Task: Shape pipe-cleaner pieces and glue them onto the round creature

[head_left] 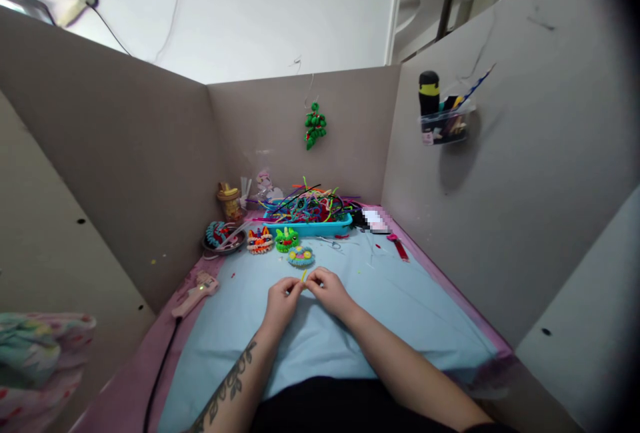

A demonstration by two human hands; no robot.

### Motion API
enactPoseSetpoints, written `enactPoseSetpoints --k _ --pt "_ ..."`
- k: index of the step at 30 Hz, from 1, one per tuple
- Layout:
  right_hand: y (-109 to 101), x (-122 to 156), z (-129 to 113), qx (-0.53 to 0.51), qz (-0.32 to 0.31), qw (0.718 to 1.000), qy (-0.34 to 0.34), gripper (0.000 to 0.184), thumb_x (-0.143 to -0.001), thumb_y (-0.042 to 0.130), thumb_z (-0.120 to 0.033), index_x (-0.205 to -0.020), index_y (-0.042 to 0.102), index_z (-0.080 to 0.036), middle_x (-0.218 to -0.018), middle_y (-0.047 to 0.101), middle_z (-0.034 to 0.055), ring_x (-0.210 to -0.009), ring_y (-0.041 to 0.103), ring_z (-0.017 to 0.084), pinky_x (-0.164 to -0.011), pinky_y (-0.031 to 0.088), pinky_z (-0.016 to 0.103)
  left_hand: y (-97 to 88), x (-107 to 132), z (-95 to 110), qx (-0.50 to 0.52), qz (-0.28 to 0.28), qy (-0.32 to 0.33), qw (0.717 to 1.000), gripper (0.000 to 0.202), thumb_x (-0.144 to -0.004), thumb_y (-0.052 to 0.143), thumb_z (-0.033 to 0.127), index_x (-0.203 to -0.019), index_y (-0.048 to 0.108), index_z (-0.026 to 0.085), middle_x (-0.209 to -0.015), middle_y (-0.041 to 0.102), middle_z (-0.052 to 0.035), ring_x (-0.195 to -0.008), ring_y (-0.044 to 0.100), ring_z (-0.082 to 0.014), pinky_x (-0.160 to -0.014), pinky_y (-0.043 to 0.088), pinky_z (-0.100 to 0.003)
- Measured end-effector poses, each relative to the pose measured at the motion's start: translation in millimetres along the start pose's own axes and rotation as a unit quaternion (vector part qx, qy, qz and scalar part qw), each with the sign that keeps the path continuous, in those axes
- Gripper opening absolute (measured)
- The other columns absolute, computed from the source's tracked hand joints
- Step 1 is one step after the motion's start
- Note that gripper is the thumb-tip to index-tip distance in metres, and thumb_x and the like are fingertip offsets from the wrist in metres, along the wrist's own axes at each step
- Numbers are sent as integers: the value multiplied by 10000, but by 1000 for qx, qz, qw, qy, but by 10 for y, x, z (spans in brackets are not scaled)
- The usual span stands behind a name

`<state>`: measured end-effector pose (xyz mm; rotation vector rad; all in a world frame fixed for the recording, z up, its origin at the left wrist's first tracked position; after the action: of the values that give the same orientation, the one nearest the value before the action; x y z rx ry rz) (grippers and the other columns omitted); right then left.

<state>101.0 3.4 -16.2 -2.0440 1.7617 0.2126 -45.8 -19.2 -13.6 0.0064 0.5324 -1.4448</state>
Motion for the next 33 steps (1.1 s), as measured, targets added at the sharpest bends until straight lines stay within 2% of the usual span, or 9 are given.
enactPoseSetpoints --k 3,7,10,13,15,19,23,26,33 --pt "5 -18 54 -16 1 1000 19 112 -714 609 -236 -625 592 -171 -622 542 -16 -612 484 127 -594 385 240 20 12 11 -2 -9 1 1000 231 -736 596 360 -633 663 165 -621 634 -17 -613 530 -158 -588 388 -248" --pt "29 -22 95 -45 -17 998 41 199 -774 560 -335 -729 627 -153 -503 503 -43 -451 420 98 -470 360 223 23 9 25 16 -6 -5 1000 246 -754 568 362 -639 638 156 -623 622 -9 -611 530 -150 -578 391 -236" --pt "49 -9 64 -51 -17 998 31 235 -759 594 -360 -835 653 -145 -577 572 -21 -461 446 98 -475 378 227 9 -5 5 33 12 -18 999 251 -760 558 374 -684 638 149 -651 635 -16 -640 548 -157 -617 413 -246" --pt "51 11 3 -36 10 999 2 185 -703 677 -326 -764 676 -151 -708 615 23 -621 526 133 -602 423 253 5 -15 -24 51 18 -31 998 272 -748 570 398 -707 649 141 -674 654 -27 -665 565 -164 -650 429 -256" --pt "42 24 -31 -21 30 999 -18 152 -709 680 -308 -676 680 -160 -698 598 29 -672 530 150 -647 421 264 13 -15 -35 63 9 -38 997 299 -735 586 422 -712 663 134 -661 657 -29 -643 566 -161 -631 432 -253" --pt "20 43 -56 5 40 998 -48 152 -743 649 -280 -634 682 -179 -662 583 28 -650 515 151 -633 410 266 34 -5 -30 72 -8 -52 996 356 -726 594 465 -673 676 123 -519 591 0 -499 500 -125 -514 386 -229" --pt "15 34 -47 33 44 997 -60 149 -757 612 -240 -620 625 -181 -656 550 13 -643 498 148 -615 390 262 33 -8 -18 69 5 -39 997 310 -702 623 442 -674 680 138 -606 644 -20 -600 552 -156 -603 428 -252" --pt "24 19 -26 53 31 996 -58 145 -768 570 -204 -624 582 -182 -664 530 3 -650 493 147 -608 382 256 14 -16 -18 64 21 -26 997 292 -717 604 431 -735 684 151 -714 681 -38 -703 584 -182 -687 445 -274" --pt "70 13 39 105 -28 992 -63 160 -770 504 -117 -627 523 -184 -669 504 -6 -675 484 146 -633 366 246 -13 -9 -7 25 24 4 999 244 -733 592 390 -717 674 161 -707 664 -35 -687 573 -177 -665 432 -269"
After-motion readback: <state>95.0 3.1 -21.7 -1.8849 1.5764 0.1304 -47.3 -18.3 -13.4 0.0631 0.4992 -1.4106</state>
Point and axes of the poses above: each hand's wrist, its own x-axis away from the middle knuckle, its own y-axis out of the palm, z = x × y, the point moved 1 cm from there along -x, towards the middle knuckle
